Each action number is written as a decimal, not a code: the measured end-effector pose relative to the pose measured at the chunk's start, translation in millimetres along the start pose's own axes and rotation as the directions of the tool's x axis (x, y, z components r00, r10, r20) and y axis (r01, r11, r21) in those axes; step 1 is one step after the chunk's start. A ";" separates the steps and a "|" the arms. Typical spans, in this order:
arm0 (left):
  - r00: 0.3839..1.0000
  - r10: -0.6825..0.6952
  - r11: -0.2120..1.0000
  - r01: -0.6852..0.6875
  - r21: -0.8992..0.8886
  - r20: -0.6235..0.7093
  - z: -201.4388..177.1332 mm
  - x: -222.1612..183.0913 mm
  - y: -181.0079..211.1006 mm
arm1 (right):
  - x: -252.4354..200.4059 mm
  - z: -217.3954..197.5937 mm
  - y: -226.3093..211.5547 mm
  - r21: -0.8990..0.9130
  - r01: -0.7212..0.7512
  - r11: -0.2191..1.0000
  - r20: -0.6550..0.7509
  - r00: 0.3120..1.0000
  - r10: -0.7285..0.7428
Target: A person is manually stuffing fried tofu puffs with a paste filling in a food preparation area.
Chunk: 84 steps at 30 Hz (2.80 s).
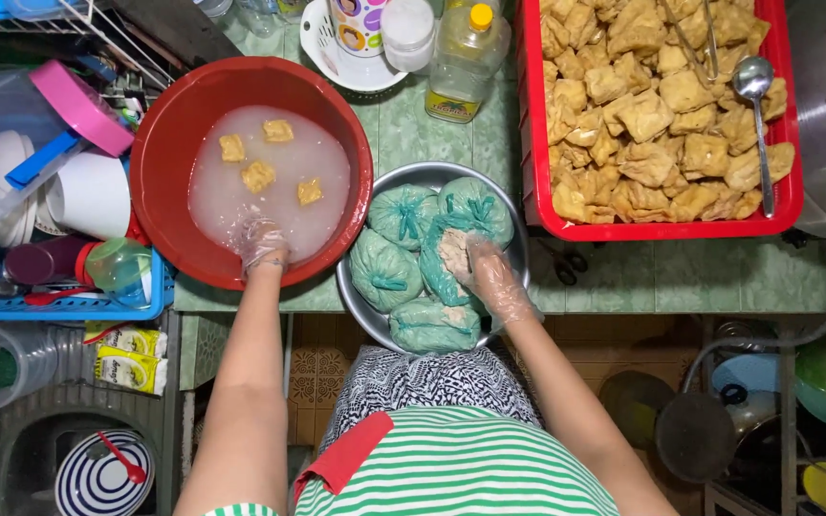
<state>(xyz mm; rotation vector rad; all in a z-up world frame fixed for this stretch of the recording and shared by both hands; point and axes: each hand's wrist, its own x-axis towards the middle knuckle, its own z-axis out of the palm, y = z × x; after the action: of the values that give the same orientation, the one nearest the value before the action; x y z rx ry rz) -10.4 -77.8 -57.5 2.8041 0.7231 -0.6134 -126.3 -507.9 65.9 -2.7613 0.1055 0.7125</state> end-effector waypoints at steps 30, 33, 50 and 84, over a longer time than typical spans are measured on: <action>0.993 -0.114 0.379 0.056 -0.924 0.013 -150.3 -150.9 65.2 | 25.0 -67.7 -64.4 -0.234 0.272 0.934 0.060 0.962 -0.265; 0.998 -0.056 0.577 0.040 -0.816 0.009 -133.8 -116.8 58.4 | 24.6 -61.4 -52.4 -0.364 0.341 0.867 0.041 0.935 -0.351; 0.998 -0.003 -0.253 0.063 -0.965 0.066 -95.7 -85.1 45.6 | -32.4 -121.9 -29.4 0.112 0.401 0.909 0.072 0.909 -0.410; 0.952 0.142 -0.799 0.273 -0.537 0.273 -69.3 -129.3 45.4 | 23.0 17.6 44.7 -0.042 0.284 0.958 -0.181 0.941 -0.287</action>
<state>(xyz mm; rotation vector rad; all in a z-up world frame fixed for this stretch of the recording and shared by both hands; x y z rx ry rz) -67.0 -152.8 64.0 0.3001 0.7413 0.1109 -120.6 -545.5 28.6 -2.7695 -0.2601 0.3811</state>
